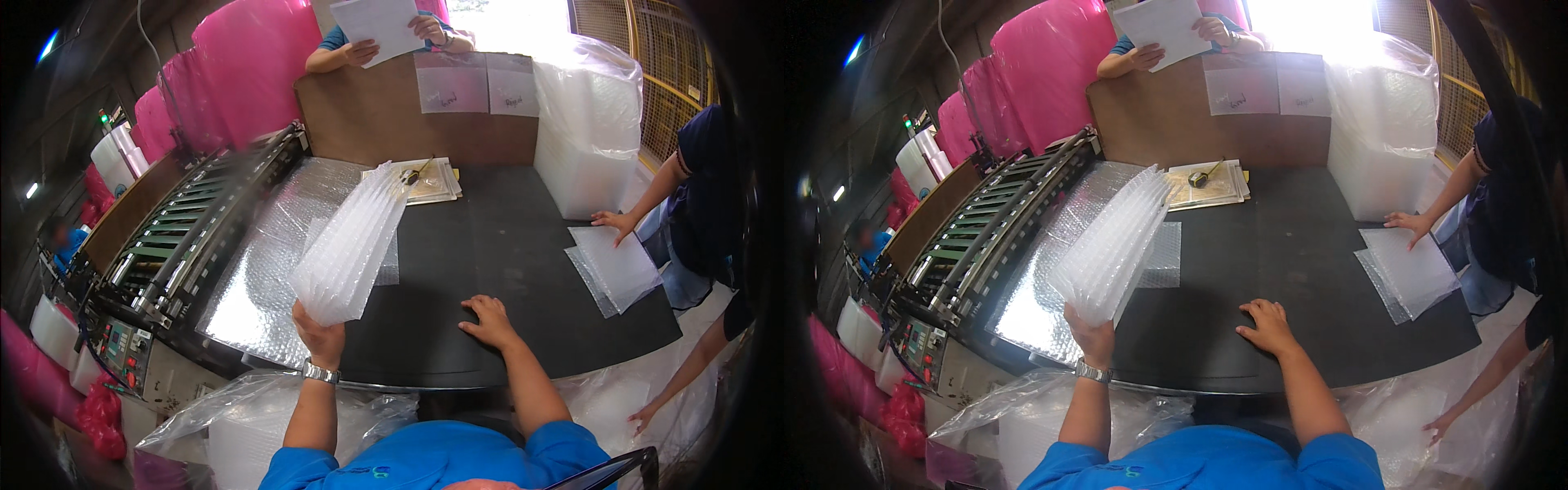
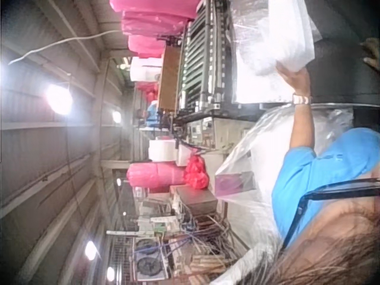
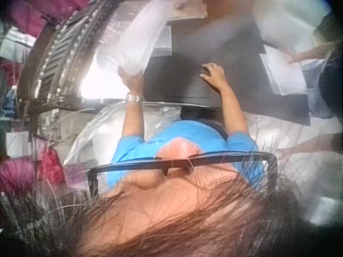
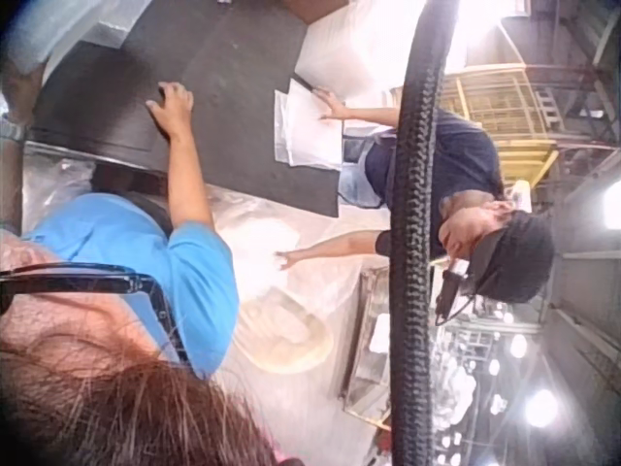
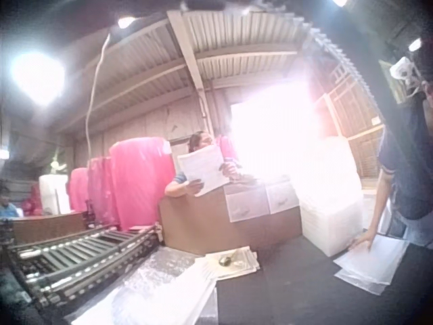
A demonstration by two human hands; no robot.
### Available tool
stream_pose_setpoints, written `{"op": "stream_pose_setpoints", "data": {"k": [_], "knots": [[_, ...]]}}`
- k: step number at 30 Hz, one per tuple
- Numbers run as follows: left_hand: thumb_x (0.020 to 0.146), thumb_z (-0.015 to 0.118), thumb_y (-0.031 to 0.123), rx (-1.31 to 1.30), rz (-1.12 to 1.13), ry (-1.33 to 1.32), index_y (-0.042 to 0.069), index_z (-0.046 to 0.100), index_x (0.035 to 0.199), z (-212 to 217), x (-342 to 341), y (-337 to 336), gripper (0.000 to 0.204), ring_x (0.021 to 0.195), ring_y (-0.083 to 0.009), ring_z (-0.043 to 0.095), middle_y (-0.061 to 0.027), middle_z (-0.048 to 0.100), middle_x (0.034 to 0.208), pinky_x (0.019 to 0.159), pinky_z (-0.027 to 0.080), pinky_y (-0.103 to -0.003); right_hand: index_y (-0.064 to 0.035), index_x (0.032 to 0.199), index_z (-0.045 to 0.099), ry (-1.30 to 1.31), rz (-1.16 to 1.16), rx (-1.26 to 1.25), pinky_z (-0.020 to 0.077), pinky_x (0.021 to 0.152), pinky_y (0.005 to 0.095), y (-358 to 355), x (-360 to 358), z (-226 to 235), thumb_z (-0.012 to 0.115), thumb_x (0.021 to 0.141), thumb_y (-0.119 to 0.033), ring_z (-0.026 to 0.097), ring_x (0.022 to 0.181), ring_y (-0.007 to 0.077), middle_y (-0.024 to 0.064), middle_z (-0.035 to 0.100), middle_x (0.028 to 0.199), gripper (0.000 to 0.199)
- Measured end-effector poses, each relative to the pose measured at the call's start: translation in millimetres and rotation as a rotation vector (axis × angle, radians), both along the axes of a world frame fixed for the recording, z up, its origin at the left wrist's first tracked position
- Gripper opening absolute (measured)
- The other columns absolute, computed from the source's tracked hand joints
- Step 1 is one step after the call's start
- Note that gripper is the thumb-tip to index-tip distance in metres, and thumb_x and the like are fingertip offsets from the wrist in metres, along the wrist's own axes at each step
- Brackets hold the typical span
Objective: The person stacks sheets of bubble wrap on a table, separating them from a larger pile and arranging them into neat stacks. They also place some of the bubble wrap into a large plastic bag on the floor.
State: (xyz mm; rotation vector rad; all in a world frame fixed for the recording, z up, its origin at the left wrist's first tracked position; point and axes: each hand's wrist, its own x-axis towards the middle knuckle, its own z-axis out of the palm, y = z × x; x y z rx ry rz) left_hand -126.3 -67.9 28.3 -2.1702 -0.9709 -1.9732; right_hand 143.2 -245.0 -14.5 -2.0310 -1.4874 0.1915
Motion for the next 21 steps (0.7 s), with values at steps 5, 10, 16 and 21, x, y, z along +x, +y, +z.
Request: {"op": "stream_pose_setpoints", "data": {"k": [5,10,16,21], "knots": [[0.066,0.072,0.014,-0.051,-0.047,-0.018,-0.002,0.035,0.115,-7.6,0.3,2.3,0.064,0.089,-0.0374,0.05,-0.0198,0.05,0.1,0.077,0.041,-0.044,-0.0083,0.108,0.057,0.095,0.008,0.03,0.0239,0.102,0.0408,0.4,2.3,5.2,0.063,0.075,-0.028,0.043,0.114,0.0268,0.0124,0.051,0.113,0.038],[0.066,0.07,0.015,-0.06,-0.111,0.022,-0.001,0.033,0.116,-11.8,-2.3,-4.6,0.064,0.089,-0.0379,0.051,-0.0206,0.049,0.1,0.078,0.04,-0.045,-0.0077,0.112,0.055,0.165,0.145,0.551,0.0343,0.094,0.0368,15.1,-10.3,78.2,0.058,0.081,-0.027,0.046,0.108,0.029,0.0137,0.051,0.112,0.037],[0.066,0.07,0.015,-0.05,-0.155,0.108,-0.002,0.033,0.117,-5.5,-3.8,-17.4,0.065,0.096,-0.0366,0.049,-0.0204,0.048,0.106,0.081,0.039,-0.043,-0.0073,0.111,0.057,-0.141,0.254,0.727,0.0301,0.097,0.0373,37.5,-19.5,168.4,0.056,0.083,-0.027,0.046,0.11,0.0272,0.0119,0.051,0.114,0.034],[0.064,0.076,0.021,-0.087,-0.219,0.094,-0.003,0.036,0.122,-10.3,-9.9,-19.6,0.075,0.107,-0.0352,0.043,-0.0195,0.043,0.114,0.089,0.036,-0.041,-0.005,0.092,0.06,-0.165,0.433,0.591,0.0308,0.096,0.0367,51.0,-11.9,174.7,0.058,0.082,-0.021,0.046,0.109,0.0227,0.0051,0.058,0.097,0.019]]}}
